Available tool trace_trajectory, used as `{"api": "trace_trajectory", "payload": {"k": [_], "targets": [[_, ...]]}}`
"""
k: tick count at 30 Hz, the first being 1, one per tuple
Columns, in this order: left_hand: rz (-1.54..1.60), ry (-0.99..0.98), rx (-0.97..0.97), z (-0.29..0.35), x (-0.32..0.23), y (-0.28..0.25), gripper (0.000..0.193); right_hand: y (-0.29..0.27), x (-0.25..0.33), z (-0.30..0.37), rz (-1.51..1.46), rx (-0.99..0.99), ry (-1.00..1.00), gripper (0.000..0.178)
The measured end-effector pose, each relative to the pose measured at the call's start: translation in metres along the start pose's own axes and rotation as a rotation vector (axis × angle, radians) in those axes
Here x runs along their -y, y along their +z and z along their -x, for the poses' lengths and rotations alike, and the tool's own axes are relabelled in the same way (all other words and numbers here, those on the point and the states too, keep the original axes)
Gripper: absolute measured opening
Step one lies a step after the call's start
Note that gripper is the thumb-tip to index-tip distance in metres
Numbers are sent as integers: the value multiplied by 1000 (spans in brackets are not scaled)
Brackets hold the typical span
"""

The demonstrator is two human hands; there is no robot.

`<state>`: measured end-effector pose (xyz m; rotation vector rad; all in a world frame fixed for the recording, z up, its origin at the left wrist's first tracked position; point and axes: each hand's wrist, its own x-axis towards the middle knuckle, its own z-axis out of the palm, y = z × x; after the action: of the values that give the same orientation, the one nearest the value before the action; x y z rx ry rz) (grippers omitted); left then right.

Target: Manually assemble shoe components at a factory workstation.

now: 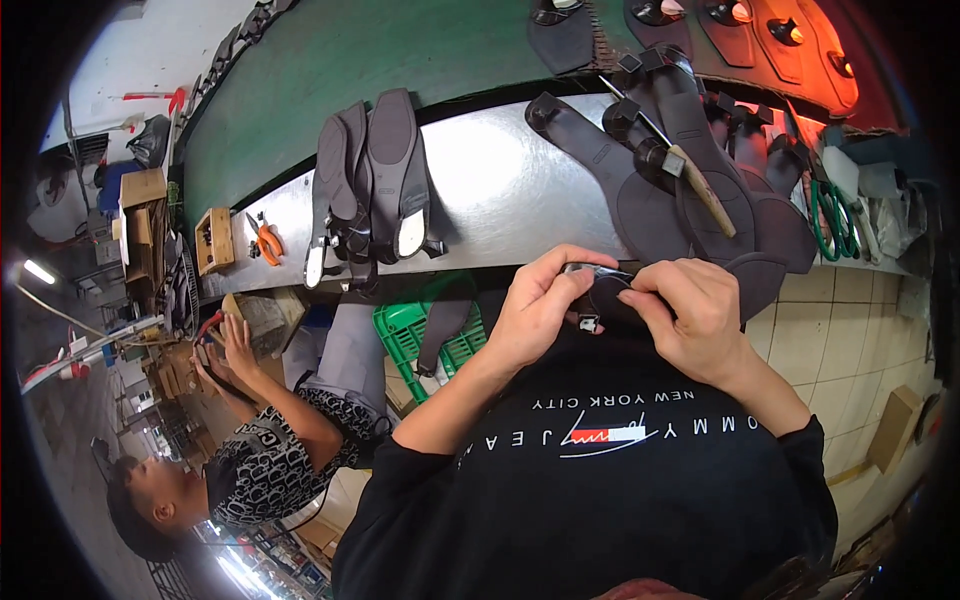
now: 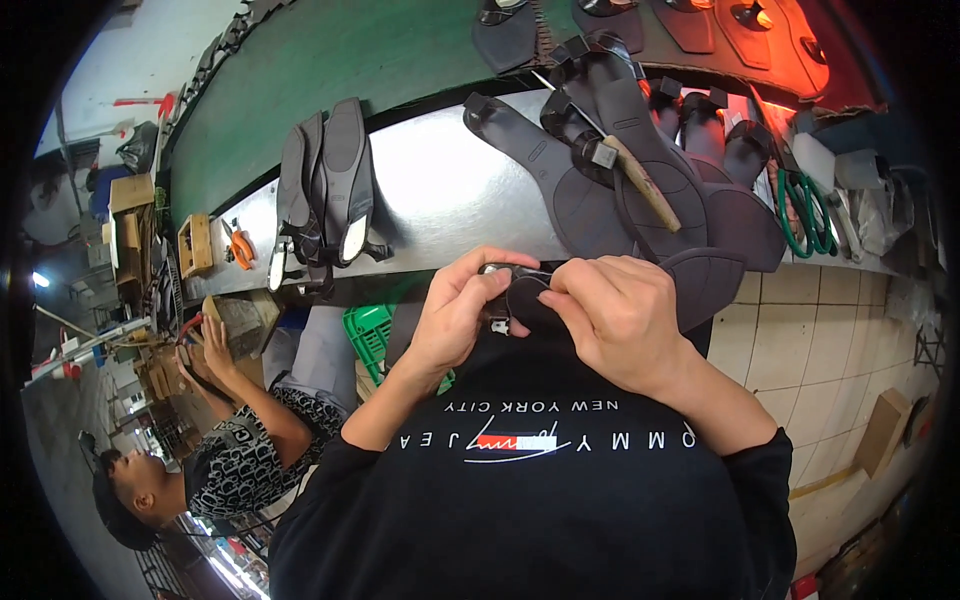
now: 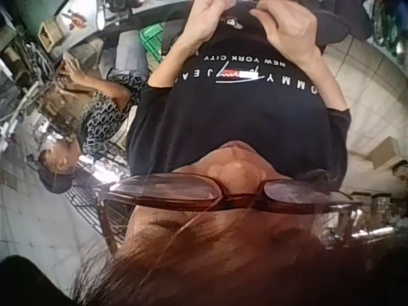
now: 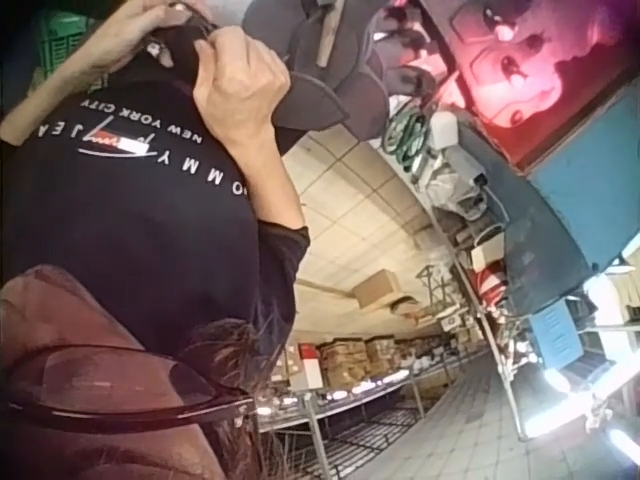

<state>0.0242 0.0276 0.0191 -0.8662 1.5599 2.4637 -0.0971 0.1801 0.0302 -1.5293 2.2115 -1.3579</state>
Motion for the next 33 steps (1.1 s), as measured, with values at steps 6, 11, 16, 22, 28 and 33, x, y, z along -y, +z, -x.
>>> {"api": "trace_trajectory", "payload": {"k": [6, 11, 16, 22, 28, 33], "targets": [[-122, 91, -71, 2, 5, 6, 16, 1, -2, 4, -40, 26, 44, 18], [7, 81, -127, 0, 8, 7, 11, -3, 4, 2, -121, 36, 187, 19], [59, 153, -217, -1, 8, 9, 9, 0, 0, 0, -56, 28, 111, 17], [-61, 276, -188, 5, 6, 9, 11, -8, 2, -12, -153, -19, 119, 7], [-69, 479, -122, 17, -11, 1, 11, -37, 11, -40, -173, 245, -20, 9], [556, 583, -362, 14, -22, -43, 19, -70, 25, -74, 218, -635, -110, 16]]}}
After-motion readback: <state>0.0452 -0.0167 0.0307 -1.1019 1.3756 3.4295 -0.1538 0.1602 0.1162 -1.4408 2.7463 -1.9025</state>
